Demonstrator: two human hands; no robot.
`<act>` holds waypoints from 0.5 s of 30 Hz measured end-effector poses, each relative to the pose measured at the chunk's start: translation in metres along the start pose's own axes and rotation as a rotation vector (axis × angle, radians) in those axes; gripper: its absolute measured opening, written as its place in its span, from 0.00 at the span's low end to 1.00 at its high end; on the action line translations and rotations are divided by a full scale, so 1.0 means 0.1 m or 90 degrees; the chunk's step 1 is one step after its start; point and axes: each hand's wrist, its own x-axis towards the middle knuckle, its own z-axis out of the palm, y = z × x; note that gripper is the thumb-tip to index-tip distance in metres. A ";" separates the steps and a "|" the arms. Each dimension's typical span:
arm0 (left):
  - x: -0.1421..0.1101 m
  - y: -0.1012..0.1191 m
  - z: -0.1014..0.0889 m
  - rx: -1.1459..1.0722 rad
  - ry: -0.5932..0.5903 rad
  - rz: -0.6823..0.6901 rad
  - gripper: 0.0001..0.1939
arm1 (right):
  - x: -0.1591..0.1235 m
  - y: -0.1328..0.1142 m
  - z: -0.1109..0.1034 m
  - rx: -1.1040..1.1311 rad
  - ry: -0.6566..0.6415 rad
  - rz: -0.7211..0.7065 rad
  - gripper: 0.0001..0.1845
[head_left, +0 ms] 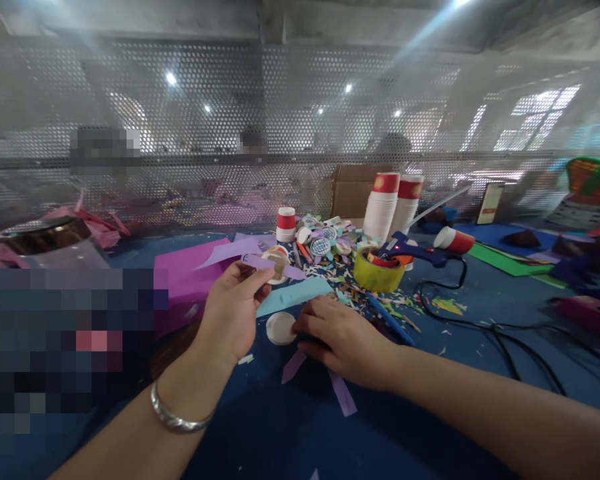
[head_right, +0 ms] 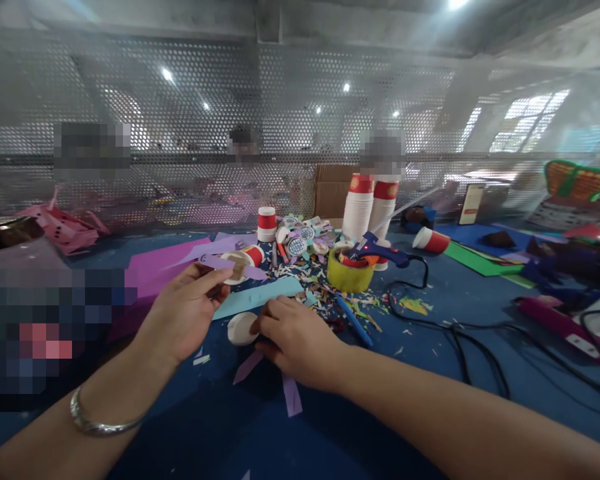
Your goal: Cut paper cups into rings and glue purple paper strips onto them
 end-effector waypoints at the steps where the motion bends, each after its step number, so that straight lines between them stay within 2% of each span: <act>1: 0.00 0.00 0.01 -0.003 0.001 0.000 0.10 | 0.01 0.01 0.02 -0.001 0.002 -0.007 0.09; 5: -0.01 -0.01 0.03 -0.014 0.005 -0.005 0.11 | 0.01 0.03 0.01 0.029 0.017 -0.015 0.06; 8: 0.00 0.00 0.03 -0.021 0.005 -0.008 0.11 | -0.01 0.01 -0.12 0.166 0.024 0.011 0.06; 10: 0.00 0.01 0.02 -0.026 0.007 -0.011 0.12 | -0.03 0.01 -0.22 0.296 0.006 0.092 0.02; 12: 0.00 0.02 0.02 -0.032 0.012 -0.015 0.12 | -0.05 0.06 -0.29 0.409 -0.052 0.161 0.05; 15: -0.01 0.03 0.02 -0.041 0.027 -0.028 0.11 | -0.09 0.17 -0.30 0.476 -0.056 0.241 0.08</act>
